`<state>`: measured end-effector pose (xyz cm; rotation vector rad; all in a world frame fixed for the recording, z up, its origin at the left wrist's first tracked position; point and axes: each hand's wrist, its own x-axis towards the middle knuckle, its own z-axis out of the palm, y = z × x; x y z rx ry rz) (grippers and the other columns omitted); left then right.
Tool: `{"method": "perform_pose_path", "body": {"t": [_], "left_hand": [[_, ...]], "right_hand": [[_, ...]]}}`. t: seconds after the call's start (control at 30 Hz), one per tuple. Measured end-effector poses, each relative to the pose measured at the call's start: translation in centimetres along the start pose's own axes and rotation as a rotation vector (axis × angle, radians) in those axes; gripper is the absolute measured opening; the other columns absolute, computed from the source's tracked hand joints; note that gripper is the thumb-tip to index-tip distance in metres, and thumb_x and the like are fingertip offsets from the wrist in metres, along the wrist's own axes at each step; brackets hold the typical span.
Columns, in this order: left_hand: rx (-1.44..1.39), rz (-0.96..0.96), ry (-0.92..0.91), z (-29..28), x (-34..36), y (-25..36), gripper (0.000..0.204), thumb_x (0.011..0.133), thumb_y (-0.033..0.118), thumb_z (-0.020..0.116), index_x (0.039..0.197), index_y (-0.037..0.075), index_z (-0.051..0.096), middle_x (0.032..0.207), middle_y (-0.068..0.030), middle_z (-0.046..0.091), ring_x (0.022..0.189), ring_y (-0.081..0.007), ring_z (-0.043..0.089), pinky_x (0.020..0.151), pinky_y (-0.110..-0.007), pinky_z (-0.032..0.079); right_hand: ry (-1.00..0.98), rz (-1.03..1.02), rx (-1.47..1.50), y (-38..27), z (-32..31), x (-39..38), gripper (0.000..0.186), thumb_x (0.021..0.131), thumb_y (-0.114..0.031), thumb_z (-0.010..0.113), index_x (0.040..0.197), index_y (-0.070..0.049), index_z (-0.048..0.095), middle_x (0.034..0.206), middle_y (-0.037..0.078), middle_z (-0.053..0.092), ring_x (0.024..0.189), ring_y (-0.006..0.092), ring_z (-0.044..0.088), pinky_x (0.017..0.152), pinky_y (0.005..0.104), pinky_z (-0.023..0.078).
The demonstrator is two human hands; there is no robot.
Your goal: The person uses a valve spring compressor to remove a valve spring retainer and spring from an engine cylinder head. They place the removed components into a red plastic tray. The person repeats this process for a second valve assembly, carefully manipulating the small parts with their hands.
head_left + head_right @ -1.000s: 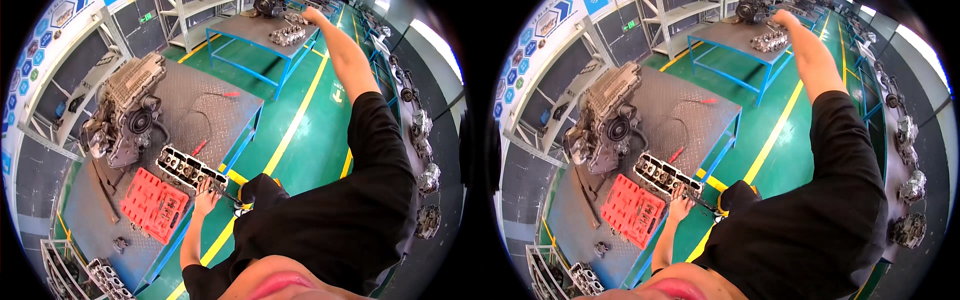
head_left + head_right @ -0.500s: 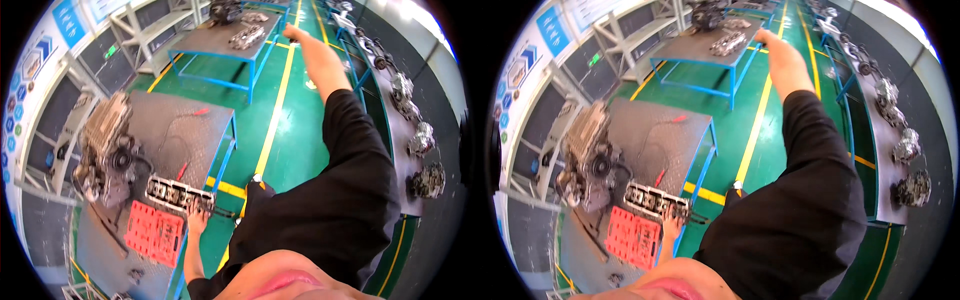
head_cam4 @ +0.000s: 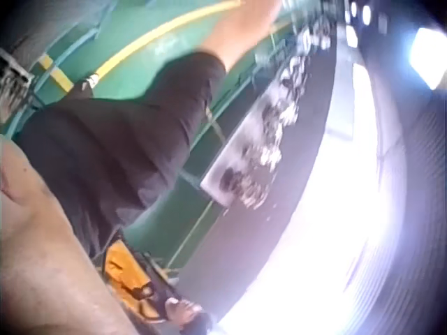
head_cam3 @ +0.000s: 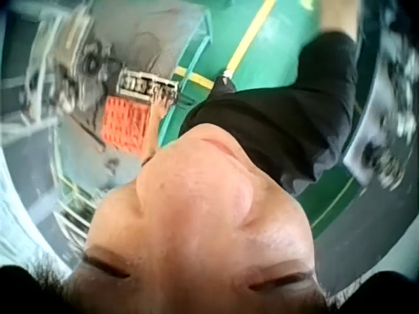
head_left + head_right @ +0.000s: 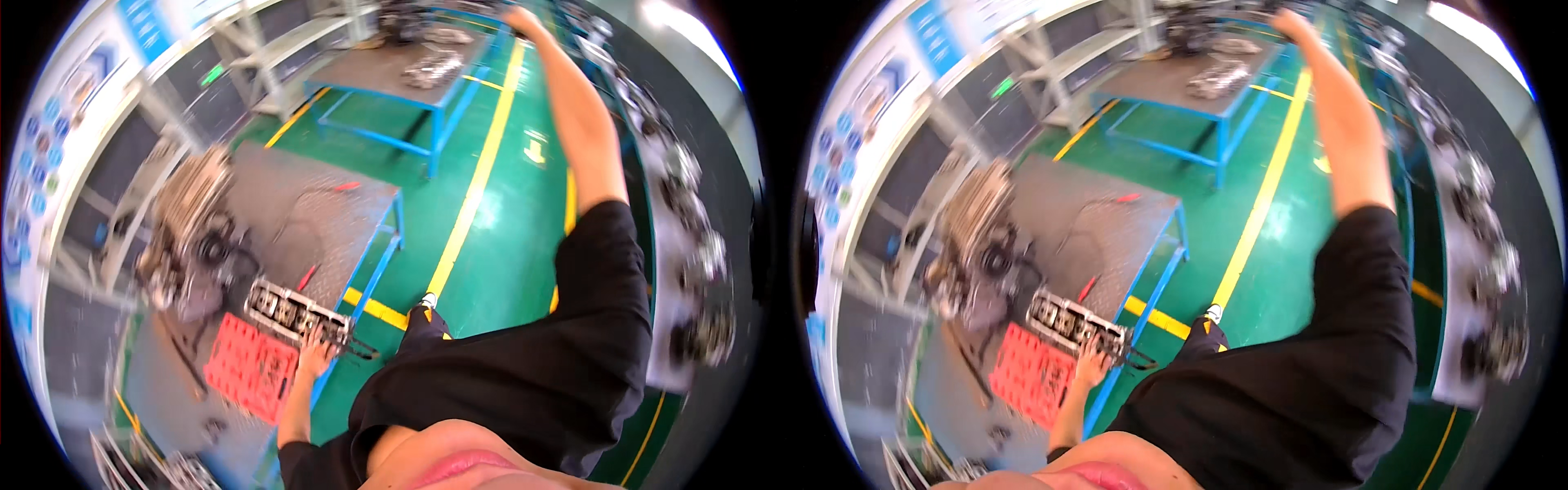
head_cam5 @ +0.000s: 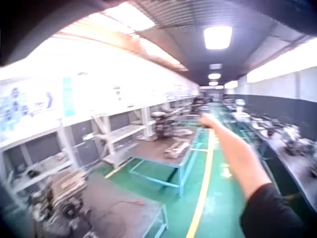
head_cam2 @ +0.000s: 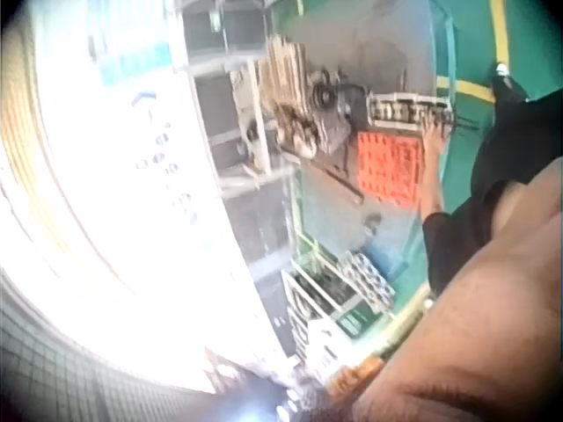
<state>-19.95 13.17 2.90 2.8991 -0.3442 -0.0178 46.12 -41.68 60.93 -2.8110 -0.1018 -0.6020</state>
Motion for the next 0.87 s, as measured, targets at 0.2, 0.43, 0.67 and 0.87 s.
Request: {"method": "perform_pose_path", "body": {"t": [0.2, 0.43, 0.67, 0.87], "left_hand": [[0.046, -0.012, 0.170, -0.1, 2.3, 0.3, 0.043, 0.098, 0.041, 0.046, 0.109, 0.007, 0.070, 0.152, -0.0211, 0.038, 0.147, -0.0349, 0.026, 0.121, -0.054, 0.015], [0.102, -0.186, 0.186, 2.8, -3.2, 1.2, 0.036, 0.099, 0.036, 0.047, 0.115, 0.012, 0.068, 0.157, -0.0185, 0.032, 0.150, -0.0313, 0.020, 0.119, -0.055, 0.016], [0.081, -0.346, 0.303, 2.4, -4.2, 4.9, 0.051, 0.093, 0.032, 0.054, 0.138, 0.007, 0.052, 0.154, -0.0180, 0.036, 0.143, -0.0332, 0.035, 0.115, -0.053, 0.027], [-0.619, -1.108, 0.254, 0.9, -1.5, 10.4, 0.058, 0.086, 0.023, 0.063, 0.142, 0.014, 0.049, 0.152, -0.0164, 0.039, 0.137, -0.0361, 0.040, 0.107, -0.050, 0.038]], "right_hand": [[-0.036, -0.821, 0.081, 1.1, 27.1, -17.8, 0.025, 0.095, -0.014, 0.046, 0.103, -0.002, 0.065, 0.065, 0.017, 0.058, 0.058, 0.0343, 0.056, 0.053, 0.0440, 0.047], [-1.589, -0.174, 0.882, -26.3, 38.9, -61.7, 0.030, 0.097, -0.016, 0.053, 0.118, 0.000, 0.065, 0.065, 0.003, 0.053, 0.048, 0.0131, 0.048, 0.044, 0.0287, 0.040], [-1.777, -0.397, 0.645, -32.1, 42.8, -65.6, 0.036, 0.095, -0.013, 0.046, 0.124, 0.002, 0.059, 0.063, 0.005, 0.054, 0.044, 0.0136, 0.047, 0.040, 0.0290, 0.038], [-1.914, -0.371, 0.478, -32.4, 45.8, -65.4, 0.035, 0.099, -0.023, 0.047, 0.129, -0.009, 0.059, 0.060, 0.004, 0.057, 0.039, 0.0138, 0.048, 0.035, 0.0291, 0.039]]}}
